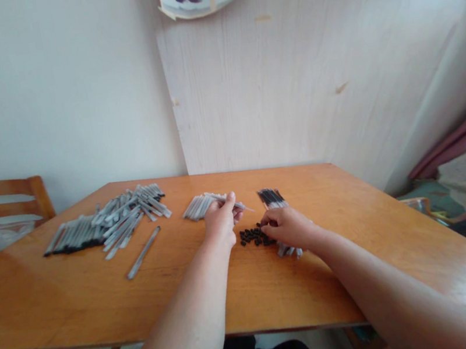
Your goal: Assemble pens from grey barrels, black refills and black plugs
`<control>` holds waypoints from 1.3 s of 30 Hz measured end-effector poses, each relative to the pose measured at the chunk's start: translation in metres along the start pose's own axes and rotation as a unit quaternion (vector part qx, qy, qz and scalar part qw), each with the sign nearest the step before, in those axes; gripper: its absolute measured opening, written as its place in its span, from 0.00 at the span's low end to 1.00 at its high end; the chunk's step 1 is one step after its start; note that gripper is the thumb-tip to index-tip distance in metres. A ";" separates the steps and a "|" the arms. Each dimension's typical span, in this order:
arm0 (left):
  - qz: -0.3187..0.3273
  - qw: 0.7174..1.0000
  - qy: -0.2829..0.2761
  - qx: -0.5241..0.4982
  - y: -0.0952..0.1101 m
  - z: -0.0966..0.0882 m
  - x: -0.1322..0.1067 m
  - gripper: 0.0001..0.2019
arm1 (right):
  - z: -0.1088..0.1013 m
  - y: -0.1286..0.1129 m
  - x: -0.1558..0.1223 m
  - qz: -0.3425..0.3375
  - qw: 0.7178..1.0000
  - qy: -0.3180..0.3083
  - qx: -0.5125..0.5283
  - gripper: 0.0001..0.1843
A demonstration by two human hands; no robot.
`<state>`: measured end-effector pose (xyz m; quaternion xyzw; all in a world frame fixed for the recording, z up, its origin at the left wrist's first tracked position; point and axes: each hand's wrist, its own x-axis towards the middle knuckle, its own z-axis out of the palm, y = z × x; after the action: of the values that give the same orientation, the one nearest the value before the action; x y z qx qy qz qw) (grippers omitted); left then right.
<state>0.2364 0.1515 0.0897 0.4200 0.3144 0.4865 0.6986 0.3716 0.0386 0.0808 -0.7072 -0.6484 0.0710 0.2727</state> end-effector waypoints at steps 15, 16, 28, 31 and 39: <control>-0.012 0.999 -0.034 0.007 -0.004 0.003 -0.003 0.16 | -0.003 -0.007 0.004 0.003 0.989 0.122 0.082 0.10; -0.006 1.000 -0.024 0.000 -0.003 0.002 -0.002 0.16 | -0.004 -0.005 0.005 0.008 0.989 0.125 0.081 0.10; 0.089 0.984 0.131 -0.081 0.016 -0.019 0.021 0.15 | -0.026 0.033 0.010 0.076 0.983 0.167 0.023 0.11; 0.072 0.987 0.118 -0.076 0.015 -0.018 0.019 0.16 | -0.026 0.043 0.013 0.137 0.968 0.208 -0.004 0.12; 0.019 0.996 0.080 -0.047 0.012 -0.015 0.013 0.13 | -0.028 0.058 0.011 0.261 0.939 0.209 -0.086 0.15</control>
<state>0.2225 0.1701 0.0936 0.3529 0.3379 0.5461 0.6805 0.4372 0.0404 0.0799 -0.8713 -0.3732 -0.0654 0.3118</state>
